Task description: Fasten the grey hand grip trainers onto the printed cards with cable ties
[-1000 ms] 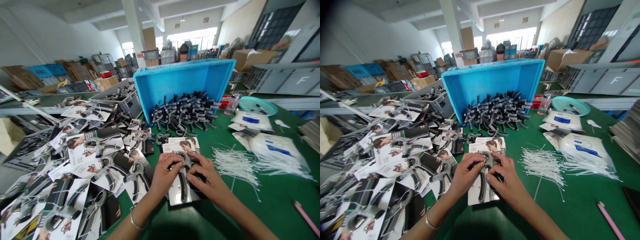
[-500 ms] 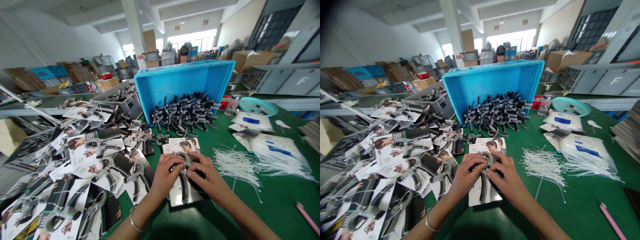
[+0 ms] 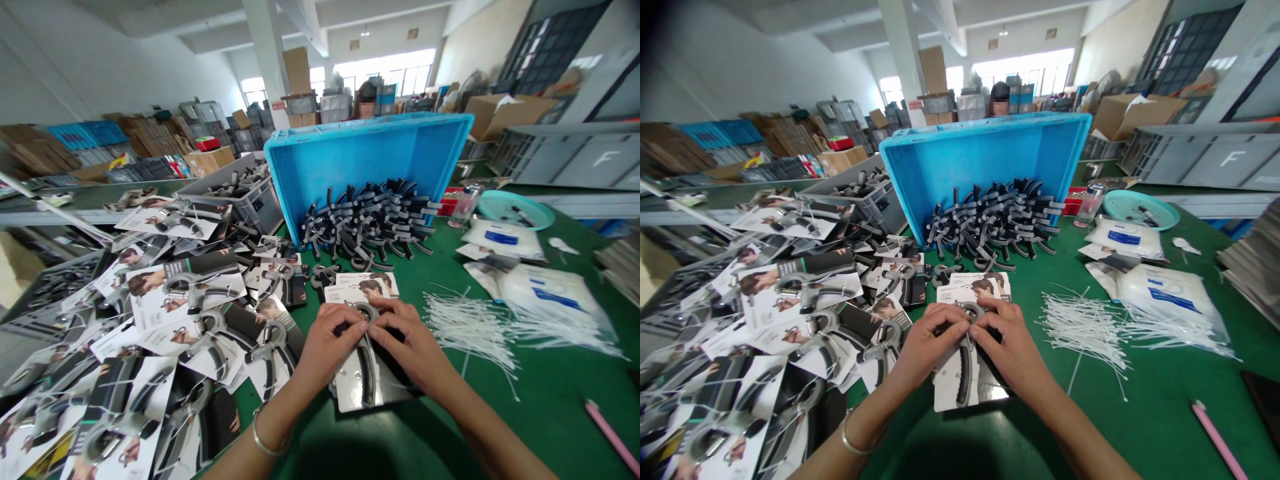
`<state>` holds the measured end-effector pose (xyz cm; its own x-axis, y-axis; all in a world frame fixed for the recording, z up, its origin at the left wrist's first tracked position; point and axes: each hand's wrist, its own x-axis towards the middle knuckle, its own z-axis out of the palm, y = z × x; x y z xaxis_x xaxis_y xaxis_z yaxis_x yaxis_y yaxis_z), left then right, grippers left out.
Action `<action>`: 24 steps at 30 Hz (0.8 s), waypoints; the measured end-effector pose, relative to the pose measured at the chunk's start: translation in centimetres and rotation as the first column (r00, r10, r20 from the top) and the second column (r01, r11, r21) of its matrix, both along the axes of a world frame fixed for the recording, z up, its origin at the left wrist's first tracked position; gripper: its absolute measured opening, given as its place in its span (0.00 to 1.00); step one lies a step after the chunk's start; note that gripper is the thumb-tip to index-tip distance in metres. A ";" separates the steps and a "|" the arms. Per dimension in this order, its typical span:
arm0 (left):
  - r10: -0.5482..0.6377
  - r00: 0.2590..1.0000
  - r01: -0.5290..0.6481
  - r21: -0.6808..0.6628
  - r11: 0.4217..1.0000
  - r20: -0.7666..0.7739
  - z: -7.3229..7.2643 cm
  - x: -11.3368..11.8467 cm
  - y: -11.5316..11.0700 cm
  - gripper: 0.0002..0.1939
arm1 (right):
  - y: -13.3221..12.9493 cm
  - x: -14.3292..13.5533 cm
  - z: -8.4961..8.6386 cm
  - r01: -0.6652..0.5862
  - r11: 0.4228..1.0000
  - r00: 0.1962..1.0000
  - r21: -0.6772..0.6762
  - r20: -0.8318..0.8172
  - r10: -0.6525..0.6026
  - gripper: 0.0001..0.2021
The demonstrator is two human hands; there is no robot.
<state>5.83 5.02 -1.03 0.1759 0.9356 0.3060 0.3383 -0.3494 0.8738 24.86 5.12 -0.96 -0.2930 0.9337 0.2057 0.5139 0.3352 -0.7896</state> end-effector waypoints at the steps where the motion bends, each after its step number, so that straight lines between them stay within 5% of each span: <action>1: 0.012 1.000 -0.012 -0.034 0.999 0.009 0.3 -0.1 0.2 0.04 | 0.1 0.0 0.0 -0.010 1.000 1.000 0.000 -0.002 0.010 0.09; 3: 0.046 0.999 -0.046 -0.019 0.999 -0.022 1.0 -0.3 0.6 0.04 | 0.1 0.1 -0.2 -0.011 1.000 1.000 -0.004 -0.024 0.011 0.06; 7: 0.132 0.972 -0.081 0.252 0.964 -0.192 2.4 0.4 -0.3 0.05 | 0.0 -0.3 -0.9 0.050 0.999 0.996 0.000 -0.080 -0.050 0.05; 11: 0.063 0.932 0.093 0.404 0.910 -0.358 2.1 2.2 -3.0 0.06 | 0.0 -0.9 -1.4 0.104 0.994 0.988 0.025 -0.120 -0.100 0.06; 14: -0.018 0.920 0.165 0.344 0.925 -0.392 1.5 2.2 -4.1 0.08 | -0.1 -1.0 -1.4 0.101 0.994 0.988 0.029 -0.123 -0.097 0.05; 17: 0.099 0.985 -0.071 0.185 0.980 -0.143 1.5 1.3 -3.7 0.07 | -0.1 -1.0 -1.4 0.098 0.994 0.990 0.040 -0.111 -0.093 0.03; 19: 0.128 0.987 -0.110 0.170 0.979 -0.096 1.5 1.3 -3.5 0.06 | -0.1 -1.1 -1.5 0.095 0.994 0.990 0.048 -0.108 -0.089 0.03; 22: -0.009 0.918 0.127 0.273 0.954 -0.397 1.2 2.4 -4.5 0.06 | 0.2 -1.2 -1.7 0.074 0.995 0.993 0.060 -0.096 -0.068 0.03; 24: -0.017 0.837 0.183 0.251 0.950 -0.546 1.0 2.9 -6.0 0.05 | 0.3 -1.2 -1.7 0.061 0.995 0.995 0.075 -0.077 -0.055 0.03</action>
